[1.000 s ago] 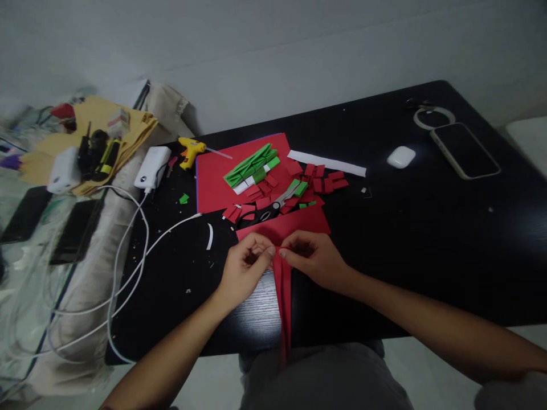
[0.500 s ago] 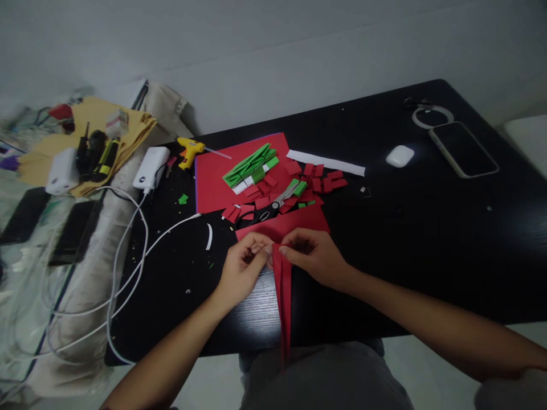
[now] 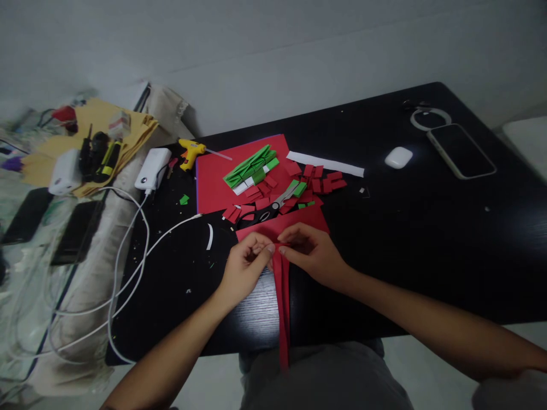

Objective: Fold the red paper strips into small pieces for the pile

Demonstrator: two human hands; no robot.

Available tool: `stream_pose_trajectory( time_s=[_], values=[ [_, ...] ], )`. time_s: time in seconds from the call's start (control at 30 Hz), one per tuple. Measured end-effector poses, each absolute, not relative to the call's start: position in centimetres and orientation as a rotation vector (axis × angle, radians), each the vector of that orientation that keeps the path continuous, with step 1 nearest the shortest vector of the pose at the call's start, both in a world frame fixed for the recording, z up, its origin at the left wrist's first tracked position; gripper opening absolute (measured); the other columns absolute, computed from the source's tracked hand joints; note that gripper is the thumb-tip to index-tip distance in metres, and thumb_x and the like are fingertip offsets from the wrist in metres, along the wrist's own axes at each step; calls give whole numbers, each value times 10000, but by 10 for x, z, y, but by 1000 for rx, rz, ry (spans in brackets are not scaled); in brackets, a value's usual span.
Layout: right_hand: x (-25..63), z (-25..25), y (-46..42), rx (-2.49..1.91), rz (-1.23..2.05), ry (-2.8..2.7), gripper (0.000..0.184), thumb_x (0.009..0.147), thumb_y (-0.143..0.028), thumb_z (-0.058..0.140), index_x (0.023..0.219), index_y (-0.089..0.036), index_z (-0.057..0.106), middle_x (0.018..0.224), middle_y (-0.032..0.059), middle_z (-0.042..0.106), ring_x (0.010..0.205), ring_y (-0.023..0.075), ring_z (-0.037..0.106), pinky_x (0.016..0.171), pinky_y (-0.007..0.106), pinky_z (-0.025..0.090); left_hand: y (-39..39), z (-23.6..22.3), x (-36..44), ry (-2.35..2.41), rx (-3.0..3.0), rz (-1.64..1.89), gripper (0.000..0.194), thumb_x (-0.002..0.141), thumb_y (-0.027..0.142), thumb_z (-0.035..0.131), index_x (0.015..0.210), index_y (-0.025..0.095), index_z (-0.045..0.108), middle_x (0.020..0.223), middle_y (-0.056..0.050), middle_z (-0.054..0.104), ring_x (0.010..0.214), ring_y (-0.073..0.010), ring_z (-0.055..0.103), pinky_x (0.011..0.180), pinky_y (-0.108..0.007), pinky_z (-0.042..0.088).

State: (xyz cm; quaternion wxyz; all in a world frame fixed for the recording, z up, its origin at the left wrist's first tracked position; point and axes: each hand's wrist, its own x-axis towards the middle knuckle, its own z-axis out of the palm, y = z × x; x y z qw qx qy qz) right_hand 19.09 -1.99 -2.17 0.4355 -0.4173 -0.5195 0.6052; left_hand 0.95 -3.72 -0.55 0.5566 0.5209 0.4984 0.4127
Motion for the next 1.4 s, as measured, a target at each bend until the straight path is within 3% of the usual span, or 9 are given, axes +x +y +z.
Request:
stream_pose_trajectory(
  time_s=[0.87, 1.4],
  values=[
    [191, -16, -18, -1116, 1503, -1244, 109, 764, -297, 808, 832, -212, 806, 853, 39, 819, 795, 203, 777, 763, 317, 620, -37, -11, 9, 1198, 1214, 928, 228, 932, 359, 680, 817, 167, 630, 594, 35, 611, 538, -96, 564, 549, -203, 427],
    [193, -18, -15, -1150, 1467, -1241, 140, 770, -317, 802, 861, -210, 806, 864, 48, 817, 810, 215, 774, 783, 347, 625, -35, -9, 11, 1197, 1168, 854, 342, 873, 483, 729, 799, 161, 639, 614, 24, 610, 552, -106, 565, 569, -219, 470]
  ],
)
